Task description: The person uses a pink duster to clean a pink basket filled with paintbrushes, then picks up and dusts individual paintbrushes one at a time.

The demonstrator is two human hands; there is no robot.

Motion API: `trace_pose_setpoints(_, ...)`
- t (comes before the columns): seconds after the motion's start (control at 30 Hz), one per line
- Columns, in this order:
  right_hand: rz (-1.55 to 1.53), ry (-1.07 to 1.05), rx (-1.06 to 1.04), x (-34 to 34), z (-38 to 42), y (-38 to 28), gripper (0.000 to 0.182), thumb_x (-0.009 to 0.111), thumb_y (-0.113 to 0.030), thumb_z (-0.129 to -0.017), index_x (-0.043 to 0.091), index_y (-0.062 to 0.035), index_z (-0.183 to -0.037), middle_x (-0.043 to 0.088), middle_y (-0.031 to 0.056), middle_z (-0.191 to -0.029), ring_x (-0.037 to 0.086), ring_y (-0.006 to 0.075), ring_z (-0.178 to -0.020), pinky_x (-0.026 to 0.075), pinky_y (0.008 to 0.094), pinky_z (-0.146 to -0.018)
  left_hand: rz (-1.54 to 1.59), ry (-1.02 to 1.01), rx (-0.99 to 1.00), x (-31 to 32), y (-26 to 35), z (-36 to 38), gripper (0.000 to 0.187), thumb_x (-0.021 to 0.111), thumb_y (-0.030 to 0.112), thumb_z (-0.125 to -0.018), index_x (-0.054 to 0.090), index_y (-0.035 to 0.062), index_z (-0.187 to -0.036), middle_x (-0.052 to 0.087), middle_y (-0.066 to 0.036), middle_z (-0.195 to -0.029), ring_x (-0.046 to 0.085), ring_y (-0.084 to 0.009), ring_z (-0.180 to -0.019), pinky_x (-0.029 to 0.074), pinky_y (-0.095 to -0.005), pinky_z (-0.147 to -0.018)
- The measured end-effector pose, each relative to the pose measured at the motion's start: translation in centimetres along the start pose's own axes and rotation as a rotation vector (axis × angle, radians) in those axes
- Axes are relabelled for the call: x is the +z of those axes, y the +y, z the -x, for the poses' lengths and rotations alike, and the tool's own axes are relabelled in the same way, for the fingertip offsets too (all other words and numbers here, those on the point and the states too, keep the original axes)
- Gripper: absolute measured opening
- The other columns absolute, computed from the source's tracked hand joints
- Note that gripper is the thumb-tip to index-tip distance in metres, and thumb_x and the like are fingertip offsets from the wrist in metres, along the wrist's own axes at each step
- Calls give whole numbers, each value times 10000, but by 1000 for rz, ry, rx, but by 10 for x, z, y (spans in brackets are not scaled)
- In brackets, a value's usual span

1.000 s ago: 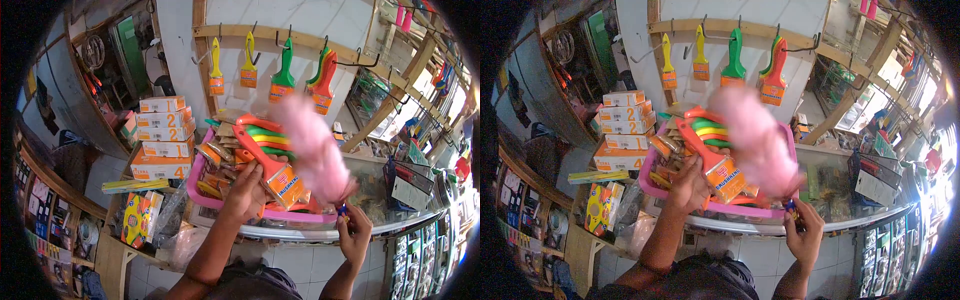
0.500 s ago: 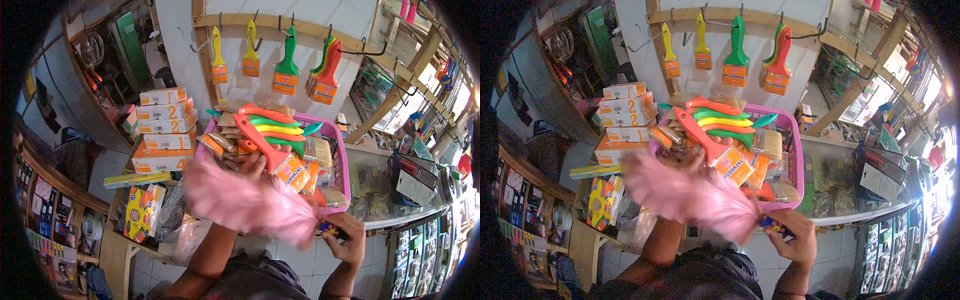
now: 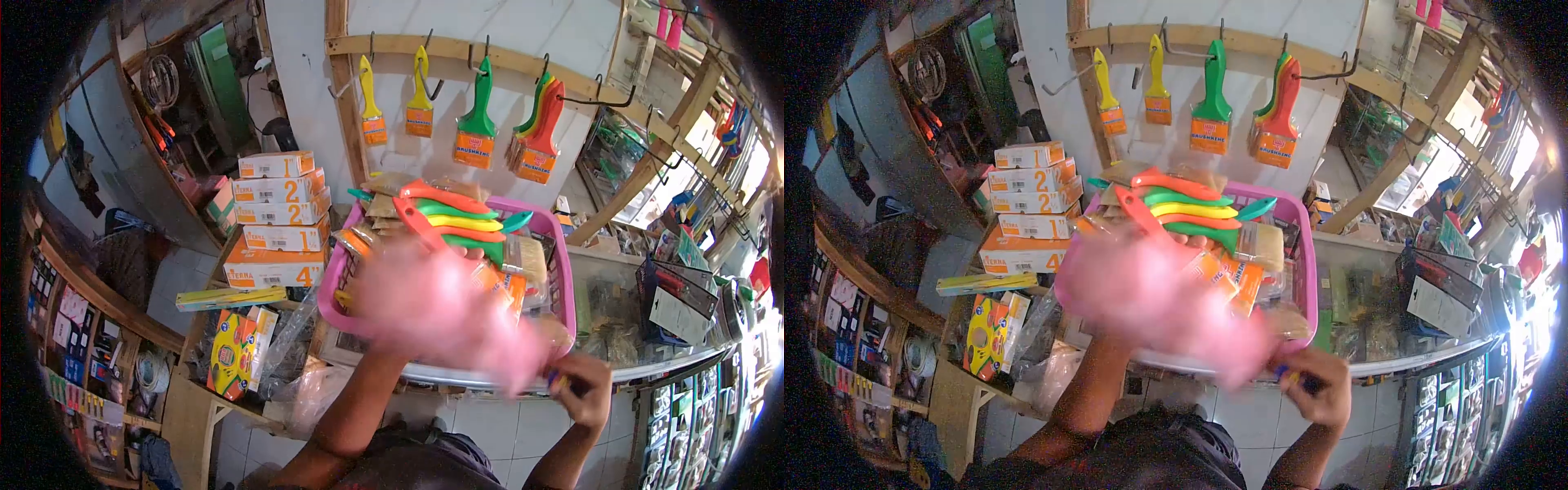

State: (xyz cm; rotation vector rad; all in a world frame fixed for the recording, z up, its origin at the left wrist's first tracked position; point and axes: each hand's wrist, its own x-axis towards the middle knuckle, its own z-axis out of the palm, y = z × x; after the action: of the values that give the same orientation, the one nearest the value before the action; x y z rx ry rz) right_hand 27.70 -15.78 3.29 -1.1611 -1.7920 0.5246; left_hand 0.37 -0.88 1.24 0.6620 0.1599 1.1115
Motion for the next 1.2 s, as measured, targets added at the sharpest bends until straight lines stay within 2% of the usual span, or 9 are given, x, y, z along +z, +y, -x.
trace_pose_setpoints(0.17,-309,375,412,12,0,-2,324,804,-124,-740,718,76,-979,711,157,-838,662,198,-739,515,313,-673,-8,-9,0,10,6,0,409,503,298,-1051,454,86,-1398,483,-120,-1465,506,-258,-1337,538,-478,-975)
trace_pose_setpoints(0.3,-316,-181,-1,-4,1,10,317,772,-81,-796,688,78,-1058,692,119,-885,618,164,-704,514,306,-670,-46,-109,38,10,7,0,418,462,276,-1066,413,102,-1442,475,-119,-1472,526,-283,-1307,546,-564,-949)
trace_pose_setpoints(0.47,-313,201,337,6,1,0,289,759,-67,-772,697,76,-1015,693,140,-868,625,185,-723,506,301,-690,2,-11,7,8,4,2,533,509,266,-1047,331,94,-1519,449,-81,-1489,459,-272,-1363,435,-487,-1107)
trace_pose_setpoints(0.5,-241,92,281,-1,4,3,290,752,-61,-786,690,75,-1035,689,128,-867,620,177,-718,502,298,-678,-741,-121,314,-6,4,-9,560,525,288,-1035,324,90,-1520,442,-65,-1499,425,-232,-1393,383,-429,-1150)
trace_pose_setpoints(0.6,-237,2,95,-6,15,4,251,729,-56,-833,677,64,-1047,661,80,-836,592,129,-666,474,267,-597,-1357,-19,448,-53,-16,5,661,585,337,-975,342,34,-1510,486,-101,-1449,483,-275,-1332,373,-462,-1130)
trace_pose_setpoints(0.73,-149,227,316,3,5,-10,236,737,-58,-839,700,52,-1044,672,72,-848,565,85,-643,462,257,-570,-370,60,123,-58,-15,-18,534,594,317,-949,466,71,-1406,602,-112,-1257,548,-263,-1225,361,-467,-1110)
trace_pose_setpoints(0.9,-278,68,280,5,-1,0,301,747,-55,-808,705,47,-1089,702,90,-868,594,103,-703,474,267,-617,-926,-145,511,-89,-35,-7,413,521,269,-1017,467,102,-1391,584,-83,-1327,577,-223,-1210,525,-473,-962)
trace_pose_setpoints(0.97,-333,209,513,10,2,-1,312,763,-67,-791,699,59,-1069,704,104,-857,621,149,-719,494,287,-663,19,30,-38,2,6,-3,487,514,289,-1043,371,114,-1474,498,-79,-1417,521,-243,-1287,496,-490,-1006)
trace_pose_setpoints(1.2,-290,181,413,16,-8,-16,266,743,-45,-810,681,61,-1046,672,90,-829,607,102,-668,469,246,-574,-353,119,237,-15,-4,-8,402,500,247,-1048,445,68,-1403,546,-69,-1331,551,-233,-1209,460,-450,-1040)
